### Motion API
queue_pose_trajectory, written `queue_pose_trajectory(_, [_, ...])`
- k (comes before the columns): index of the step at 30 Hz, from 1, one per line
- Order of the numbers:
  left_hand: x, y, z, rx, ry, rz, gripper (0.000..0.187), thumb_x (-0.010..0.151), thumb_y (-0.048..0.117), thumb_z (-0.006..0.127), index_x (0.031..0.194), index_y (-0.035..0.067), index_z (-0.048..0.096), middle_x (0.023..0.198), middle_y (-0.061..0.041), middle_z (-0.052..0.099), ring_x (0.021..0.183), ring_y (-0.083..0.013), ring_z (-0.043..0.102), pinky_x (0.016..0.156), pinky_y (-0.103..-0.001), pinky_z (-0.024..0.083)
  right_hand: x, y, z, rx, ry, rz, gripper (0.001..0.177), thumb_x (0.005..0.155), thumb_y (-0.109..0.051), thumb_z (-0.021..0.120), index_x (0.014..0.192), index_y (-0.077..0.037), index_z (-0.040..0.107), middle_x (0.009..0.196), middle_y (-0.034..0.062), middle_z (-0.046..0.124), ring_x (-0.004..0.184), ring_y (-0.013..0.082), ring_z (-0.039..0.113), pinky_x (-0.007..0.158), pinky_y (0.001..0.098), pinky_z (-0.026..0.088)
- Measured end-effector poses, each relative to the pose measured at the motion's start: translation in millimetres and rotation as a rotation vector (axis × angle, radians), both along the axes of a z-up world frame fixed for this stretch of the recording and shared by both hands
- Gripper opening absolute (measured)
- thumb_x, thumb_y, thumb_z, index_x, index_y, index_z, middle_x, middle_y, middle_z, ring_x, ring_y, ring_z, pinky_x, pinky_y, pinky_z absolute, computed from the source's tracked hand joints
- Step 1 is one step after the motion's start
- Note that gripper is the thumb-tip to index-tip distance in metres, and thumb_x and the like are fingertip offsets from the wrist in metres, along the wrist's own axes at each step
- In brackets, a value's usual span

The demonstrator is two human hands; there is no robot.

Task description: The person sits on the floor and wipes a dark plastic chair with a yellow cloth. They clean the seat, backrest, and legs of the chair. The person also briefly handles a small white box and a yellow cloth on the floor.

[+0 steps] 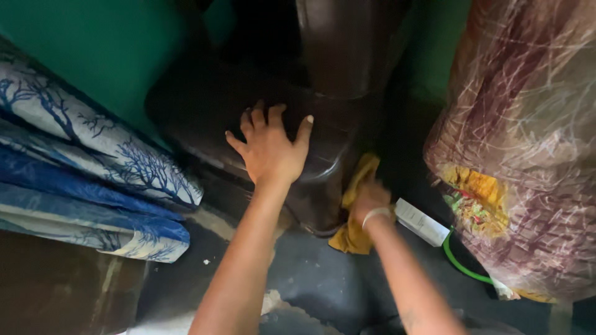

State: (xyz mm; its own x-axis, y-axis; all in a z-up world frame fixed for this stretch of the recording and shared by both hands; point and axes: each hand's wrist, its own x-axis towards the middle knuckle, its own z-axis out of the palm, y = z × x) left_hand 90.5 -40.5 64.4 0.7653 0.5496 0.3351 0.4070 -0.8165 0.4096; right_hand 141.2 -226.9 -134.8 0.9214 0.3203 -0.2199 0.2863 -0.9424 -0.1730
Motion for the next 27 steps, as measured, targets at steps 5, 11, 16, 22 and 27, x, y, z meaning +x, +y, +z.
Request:
queue_pose_trajectory(5, [-1.9, -0.5, 6.8, 0.008, -0.003, 0.007, 0.064, 0.087, 0.060, 0.064, 0.131, 0.014, 0.063, 0.151, -0.016, 0.047, 0.146, -0.0373, 0.031, 0.114, -0.073, 0.010, 40.7, 0.6, 7.6, 0.031, 0.152, -0.157, 0.074, 0.081, -0.021, 0.078, 0.146, -0.010, 0.045, 0.141, 0.0187, 0.053, 0.124, 0.0366, 0.058, 0.099, 0.0474, 0.050])
queue_pose_trajectory(11, [-7.8, -4.3, 9.2, 0.010, -0.011, 0.029, 0.064, 0.086, 0.059, 0.065, 0.131, 0.015, 0.064, 0.151, -0.014, 0.048, 0.145, -0.0352, 0.032, 0.114, -0.074, 0.009, -46.8, -11.7, -10.8, 0.005, 0.066, 0.072, 0.050, 0.079, -0.023, 0.079, 0.122, -0.001, 0.067, 0.128, 0.0190, 0.066, 0.117, 0.0332, 0.066, 0.096, 0.0417, 0.055])
queue_pose_trajectory(16, [-10.5, -2.3, 6.1, 0.003, -0.029, 0.027, 0.061, 0.087, 0.059, 0.065, 0.129, 0.015, 0.065, 0.151, -0.012, 0.048, 0.146, -0.0337, 0.032, 0.115, -0.073, 0.009, -51.9, -6.3, 21.1, 0.188, -0.038, 0.059, 0.061, 0.065, -0.020, 0.088, 0.118, 0.001, 0.066, 0.121, 0.0186, 0.066, 0.110, 0.0350, 0.065, 0.090, 0.0428, 0.055])
queue_pose_trajectory(22, [-12.9, -1.7, 11.8, 0.001, -0.010, 0.041, 0.062, 0.084, 0.059, 0.067, 0.128, 0.015, 0.066, 0.150, -0.013, 0.049, 0.145, -0.0348, 0.033, 0.114, -0.073, 0.011, 25.1, -1.1, 22.7, 0.105, 0.113, -0.020, 0.052, 0.074, -0.027, 0.086, 0.119, -0.006, 0.070, 0.123, 0.0177, 0.069, 0.115, 0.0339, 0.066, 0.095, 0.0430, 0.055])
queue_pose_trajectory(27, [-18.2, -2.9, 19.8, -0.016, 0.004, 0.055, 0.058, 0.086, 0.057, 0.068, 0.126, 0.015, 0.067, 0.150, -0.011, 0.051, 0.146, -0.0330, 0.034, 0.116, -0.072, 0.012, 28.4, -3.9, 13.0, 0.196, 0.176, -0.167, 0.093, 0.080, -0.032, 0.081, 0.152, 0.004, 0.034, 0.120, 0.0215, 0.071, 0.112, 0.0362, 0.069, 0.094, 0.0438, 0.056])
